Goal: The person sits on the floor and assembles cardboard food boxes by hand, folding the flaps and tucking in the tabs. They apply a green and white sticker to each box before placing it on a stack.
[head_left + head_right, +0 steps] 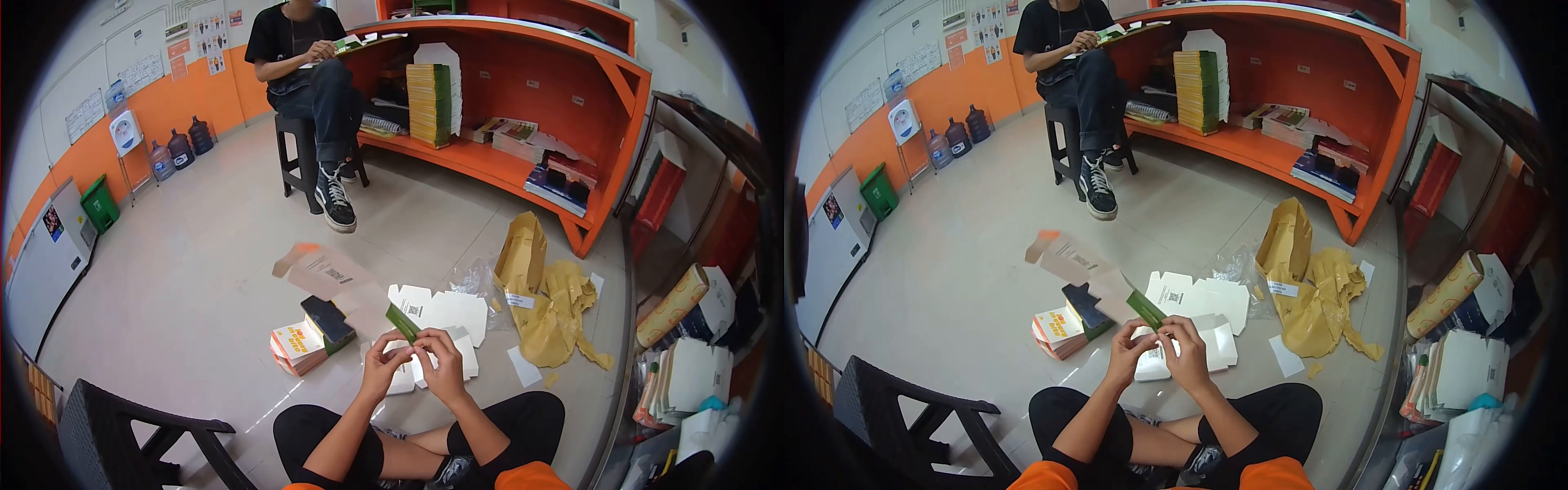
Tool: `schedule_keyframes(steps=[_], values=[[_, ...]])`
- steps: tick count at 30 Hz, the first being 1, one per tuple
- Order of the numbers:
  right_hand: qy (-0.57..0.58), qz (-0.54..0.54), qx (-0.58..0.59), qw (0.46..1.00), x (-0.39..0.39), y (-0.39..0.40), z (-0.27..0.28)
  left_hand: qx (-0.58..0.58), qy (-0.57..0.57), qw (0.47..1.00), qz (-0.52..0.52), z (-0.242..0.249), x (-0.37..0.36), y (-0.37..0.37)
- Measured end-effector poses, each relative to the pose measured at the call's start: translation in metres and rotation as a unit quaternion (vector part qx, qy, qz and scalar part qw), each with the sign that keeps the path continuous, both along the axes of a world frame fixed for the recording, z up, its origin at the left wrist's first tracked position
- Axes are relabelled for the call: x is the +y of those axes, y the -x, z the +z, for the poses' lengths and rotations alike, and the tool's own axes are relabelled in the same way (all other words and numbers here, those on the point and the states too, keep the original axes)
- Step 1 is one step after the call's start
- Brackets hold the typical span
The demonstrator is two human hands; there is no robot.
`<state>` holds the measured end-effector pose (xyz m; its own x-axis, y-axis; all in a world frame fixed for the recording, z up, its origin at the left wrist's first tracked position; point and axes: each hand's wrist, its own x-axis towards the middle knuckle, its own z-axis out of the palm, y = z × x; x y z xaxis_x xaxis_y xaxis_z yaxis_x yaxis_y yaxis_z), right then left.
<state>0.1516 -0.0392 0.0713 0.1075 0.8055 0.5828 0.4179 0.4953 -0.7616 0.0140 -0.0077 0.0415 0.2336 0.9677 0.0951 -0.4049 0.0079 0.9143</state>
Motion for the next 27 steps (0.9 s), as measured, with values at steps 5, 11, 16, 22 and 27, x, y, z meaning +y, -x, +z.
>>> schedule_keyframes(steps=[5,11,16,22,27], values=[[-0.019,0.024,-0.024,0.999,-0.004,0.003,0.01,-0.037,0.002,0.999,0.014,0.001,0.002,0.001],[0.025,0.018,-0.088,0.996,-0.003,-0.006,0.012,0.055,-0.04,0.997,0.03,-0.011,0.005,0.004],[-0.037,-0.092,-0.191,0.977,-0.009,-0.005,0.03,0.323,-0.295,0.899,0.002,-0.004,-0.006,-0.004],[0.005,0.088,-0.094,0.992,0.002,-0.024,0.013,-0.091,-0.032,0.992,-0.079,-0.009,0.001,-0.002],[-0.048,0.146,-0.177,0.972,0.002,-0.015,0.009,-0.047,0.149,0.988,0.011,-0.007,0.011,0.011]])
